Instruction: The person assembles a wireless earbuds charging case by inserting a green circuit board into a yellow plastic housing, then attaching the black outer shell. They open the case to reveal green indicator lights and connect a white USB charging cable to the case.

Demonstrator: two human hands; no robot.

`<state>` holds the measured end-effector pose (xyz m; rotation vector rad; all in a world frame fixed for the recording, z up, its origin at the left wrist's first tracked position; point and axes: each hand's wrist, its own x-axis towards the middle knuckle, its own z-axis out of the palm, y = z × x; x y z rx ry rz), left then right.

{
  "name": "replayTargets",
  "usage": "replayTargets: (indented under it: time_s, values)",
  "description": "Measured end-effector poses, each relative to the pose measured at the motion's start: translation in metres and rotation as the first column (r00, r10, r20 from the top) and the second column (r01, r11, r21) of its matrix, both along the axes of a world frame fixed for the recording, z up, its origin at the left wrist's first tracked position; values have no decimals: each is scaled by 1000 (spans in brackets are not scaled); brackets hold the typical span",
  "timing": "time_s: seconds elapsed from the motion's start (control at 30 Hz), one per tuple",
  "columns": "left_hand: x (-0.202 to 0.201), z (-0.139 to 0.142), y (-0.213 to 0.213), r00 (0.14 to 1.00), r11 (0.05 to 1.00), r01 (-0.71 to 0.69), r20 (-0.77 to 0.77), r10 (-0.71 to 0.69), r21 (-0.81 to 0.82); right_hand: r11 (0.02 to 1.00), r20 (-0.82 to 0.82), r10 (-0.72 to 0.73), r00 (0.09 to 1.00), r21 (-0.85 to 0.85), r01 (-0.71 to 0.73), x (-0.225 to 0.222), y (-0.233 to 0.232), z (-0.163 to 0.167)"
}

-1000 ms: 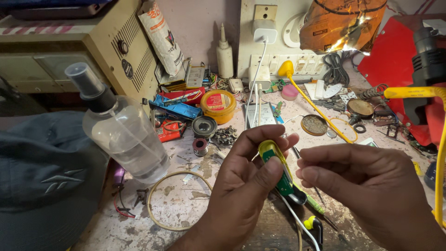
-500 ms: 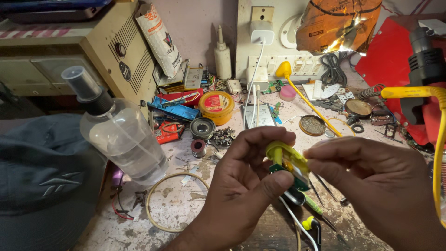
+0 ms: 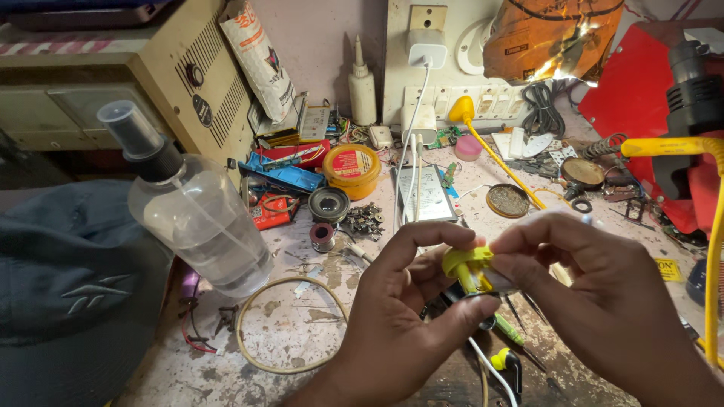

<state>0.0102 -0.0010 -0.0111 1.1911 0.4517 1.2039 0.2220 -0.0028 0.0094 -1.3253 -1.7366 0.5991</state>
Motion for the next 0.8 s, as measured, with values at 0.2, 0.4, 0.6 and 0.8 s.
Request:
replayTargets:
  time_s: [0.2,0.4,0.6,0.8]
  values:
    - [0,-5,5,1000,998,28,12,-28,-51,996,27,75,997,49,-77,-6,5,6]
    - [2,-8,12,998,996,3,60,2,-90,956,311,-142,940,-204,211,-18,8,11]
    - [-1,-11,18,991,997,-8,-133,-2,-73,877,-56,27,998,-478,-51,-6,29,0]
    - [-2,-16,21,995,995,81,-65,-78,49,806,-261,177,949,-514,-292,6,41,-11]
